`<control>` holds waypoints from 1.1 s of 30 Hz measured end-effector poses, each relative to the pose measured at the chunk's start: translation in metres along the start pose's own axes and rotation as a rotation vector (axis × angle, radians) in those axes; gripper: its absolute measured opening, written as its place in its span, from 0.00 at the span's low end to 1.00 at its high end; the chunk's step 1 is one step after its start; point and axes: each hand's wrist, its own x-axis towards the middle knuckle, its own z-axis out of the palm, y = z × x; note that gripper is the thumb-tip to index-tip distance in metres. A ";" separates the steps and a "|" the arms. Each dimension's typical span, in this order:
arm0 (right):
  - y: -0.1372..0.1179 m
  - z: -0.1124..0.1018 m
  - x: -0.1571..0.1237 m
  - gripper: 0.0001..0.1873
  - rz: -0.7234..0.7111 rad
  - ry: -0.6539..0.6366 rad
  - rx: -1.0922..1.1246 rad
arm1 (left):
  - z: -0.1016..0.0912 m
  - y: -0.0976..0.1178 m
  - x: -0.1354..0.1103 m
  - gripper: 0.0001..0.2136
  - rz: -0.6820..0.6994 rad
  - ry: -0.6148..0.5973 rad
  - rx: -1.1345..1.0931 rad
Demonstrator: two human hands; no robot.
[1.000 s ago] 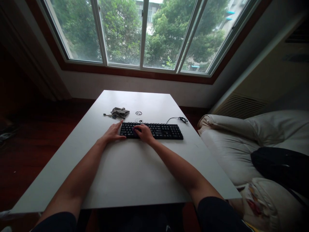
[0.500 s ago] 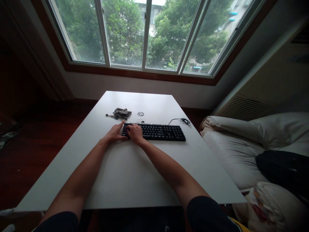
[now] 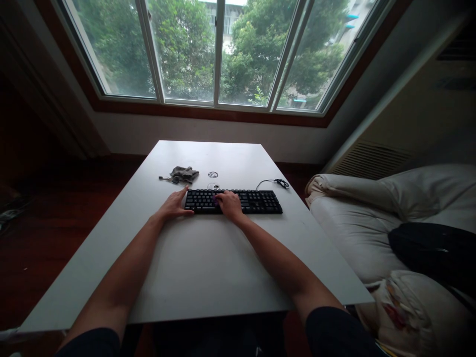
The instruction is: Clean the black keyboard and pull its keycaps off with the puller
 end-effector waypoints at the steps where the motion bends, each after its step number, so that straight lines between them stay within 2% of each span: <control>1: 0.008 -0.003 -0.002 0.14 0.012 0.011 -0.004 | 0.000 0.000 0.000 0.58 -0.002 -0.002 -0.002; 7: 0.052 -0.019 -0.015 0.14 0.094 0.043 -0.034 | 0.000 0.001 0.000 0.57 -0.007 -0.010 -0.003; 16: 0.095 -0.040 -0.027 0.15 0.216 0.042 -0.122 | -0.002 0.006 0.000 0.57 -0.018 -0.017 0.007; 26: 0.131 -0.046 -0.034 0.15 0.244 0.074 -0.165 | -0.003 0.006 0.000 0.57 -0.006 -0.015 0.003; 33: 0.159 -0.052 -0.041 0.15 0.313 0.127 -0.156 | -0.004 0.007 -0.001 0.56 -0.010 -0.022 0.012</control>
